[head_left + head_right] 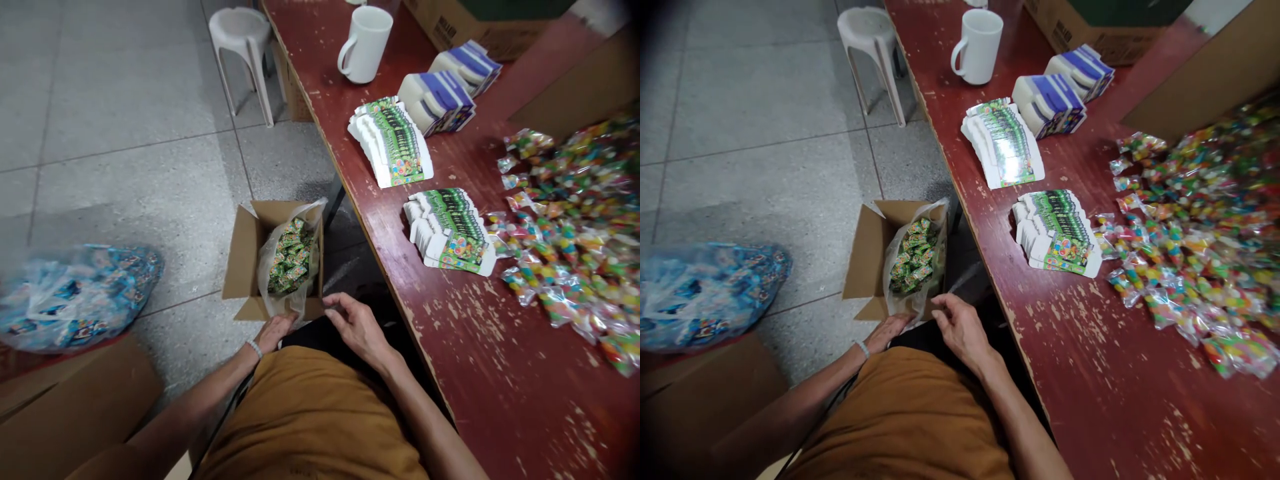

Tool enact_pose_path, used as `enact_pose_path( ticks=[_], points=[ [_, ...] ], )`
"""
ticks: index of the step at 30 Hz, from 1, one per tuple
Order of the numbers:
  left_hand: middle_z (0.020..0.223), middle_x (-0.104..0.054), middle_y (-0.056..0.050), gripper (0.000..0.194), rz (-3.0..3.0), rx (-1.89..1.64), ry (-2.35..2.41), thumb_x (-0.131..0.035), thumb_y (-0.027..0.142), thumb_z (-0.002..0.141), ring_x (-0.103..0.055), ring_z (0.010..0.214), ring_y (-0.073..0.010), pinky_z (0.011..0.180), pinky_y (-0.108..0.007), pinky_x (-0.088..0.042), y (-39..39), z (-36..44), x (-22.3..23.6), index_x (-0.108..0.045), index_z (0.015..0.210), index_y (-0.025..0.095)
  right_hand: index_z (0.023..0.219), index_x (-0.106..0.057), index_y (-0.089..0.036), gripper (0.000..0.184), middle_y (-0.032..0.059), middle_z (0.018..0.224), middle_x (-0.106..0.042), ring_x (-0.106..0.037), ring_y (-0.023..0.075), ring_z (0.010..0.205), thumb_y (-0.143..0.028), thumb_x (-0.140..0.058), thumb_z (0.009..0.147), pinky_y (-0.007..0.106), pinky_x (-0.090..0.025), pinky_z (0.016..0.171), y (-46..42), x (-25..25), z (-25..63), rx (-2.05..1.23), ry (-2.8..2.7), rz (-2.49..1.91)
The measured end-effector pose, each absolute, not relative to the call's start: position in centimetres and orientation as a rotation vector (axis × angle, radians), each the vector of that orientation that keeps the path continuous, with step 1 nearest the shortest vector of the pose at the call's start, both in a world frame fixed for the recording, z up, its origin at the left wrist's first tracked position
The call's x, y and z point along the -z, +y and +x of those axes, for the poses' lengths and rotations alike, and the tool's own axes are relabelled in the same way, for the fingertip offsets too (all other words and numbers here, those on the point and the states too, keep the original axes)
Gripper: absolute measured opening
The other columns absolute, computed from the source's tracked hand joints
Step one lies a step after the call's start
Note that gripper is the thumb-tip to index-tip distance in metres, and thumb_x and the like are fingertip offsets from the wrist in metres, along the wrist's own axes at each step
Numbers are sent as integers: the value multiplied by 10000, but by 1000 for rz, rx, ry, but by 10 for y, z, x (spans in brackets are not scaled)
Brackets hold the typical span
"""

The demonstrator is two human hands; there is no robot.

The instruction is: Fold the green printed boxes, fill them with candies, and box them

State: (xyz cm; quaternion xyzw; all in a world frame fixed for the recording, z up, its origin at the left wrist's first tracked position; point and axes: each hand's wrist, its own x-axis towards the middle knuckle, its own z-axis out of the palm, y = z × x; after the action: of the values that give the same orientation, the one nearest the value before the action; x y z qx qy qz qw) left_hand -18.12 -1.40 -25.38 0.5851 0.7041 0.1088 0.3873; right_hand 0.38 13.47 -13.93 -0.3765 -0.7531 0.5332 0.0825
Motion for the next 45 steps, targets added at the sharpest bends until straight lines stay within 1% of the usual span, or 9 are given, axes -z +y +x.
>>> enact_pose_path(
  ticks=[5, 9, 13, 19, 23, 28, 31, 38, 45],
  points=[
    [1218, -692, -95, 391, 1527, -318, 1832, -515, 247, 856, -641, 1129, -221, 992, -346, -498, -3, -194, 244, -631, 1226, 199, 1050, -683, -203, 191, 45, 949, -733, -688, 167, 859, -274, -553, 929, 280, -536, 790, 133, 74, 40, -1398, -2132, -1044],
    [1220, -688, -121, 380, 1580, -382, 1898, -465, 267, 868, -662, 1098, -251, 974, -389, -522, 13, -215, 228, -649, 1193, 199, 1024, -699, -198, 205, 52, 922, -733, -682, 179, 815, -340, -625, 896, 283, -537, 720, 165, 53, 90, -1020, -1940, -1291],
    [1181, -699, -97, 352, 1714, -660, 1945, -430, 360, 928, -661, 1078, -243, 943, -372, -533, 55, -218, 178, -644, 1176, 232, 1048, -682, -149, 356, 85, 913, -713, -630, 183, 696, -447, -589, 877, 333, -526, 670, 224, 61, 123, -659, -1748, -1550],
    [1110, -694, -80, 295, 2217, -1066, 1657, -428, 268, 978, -616, 1067, -215, 1002, -373, -472, 156, -136, 82, -618, 1201, 227, 1239, -581, -96, 617, 240, 1219, -596, -524, 385, 1142, -566, -621, 842, 534, -396, 964, 282, 78, 122, -165, -2003, -1711],
    [1341, -551, -168, 440, 2473, -723, 1725, -517, 287, 933, -489, 1193, -320, 975, -460, -442, 219, -80, 63, -529, 1355, 164, 1157, -615, -130, 607, 232, 1145, -586, -517, 408, 1096, -625, -651, 808, 524, -399, 903, 280, 80, 120, -194, -1954, -1954],
    [1318, -528, -180, 506, 2550, -371, 1922, -553, 489, 900, -463, 1128, -362, 846, -455, -420, 249, -59, 61, -553, 1316, 202, 1062, -628, -172, 533, 171, 1100, -603, -512, 357, 1051, -583, -719, 735, 501, -392, 910, 274, 87, 123, -294, -1756, -1886],
    [1336, -513, -181, 502, 2567, -384, 1965, -542, 523, 898, -458, 1133, -363, 839, -446, -402, 245, -61, 60, -567, 1296, 218, 1070, -611, -154, 519, 153, 1094, -622, -535, 325, 1048, -496, -734, 700, 474, -412, 922, 271, 93, 123, -442, -1517, -1694],
    [1350, -517, -183, 501, 2604, -539, 1980, -539, 475, 910, -468, 1135, -353, 866, -440, -382, 232, -58, 66, -549, 1329, 200, 993, -625, -158, 290, 77, 911, -708, -639, 195, 770, -384, -507, 855, 329, -522, 743, 264, 94, 132, -661, -1377, -1457],
    [1247, -575, -180, 426, 2571, -514, 2033, -619, 429, 865, -510, 1075, -351, 842, -430, -397, 229, -49, 58, -600, 1197, 162, 1112, -637, -177, 326, 95, 1046, -695, -647, 220, 879, -281, -540, 818, 373, -523, 838, 258, 96, 137, -640, -1441, -1439]
  ],
)
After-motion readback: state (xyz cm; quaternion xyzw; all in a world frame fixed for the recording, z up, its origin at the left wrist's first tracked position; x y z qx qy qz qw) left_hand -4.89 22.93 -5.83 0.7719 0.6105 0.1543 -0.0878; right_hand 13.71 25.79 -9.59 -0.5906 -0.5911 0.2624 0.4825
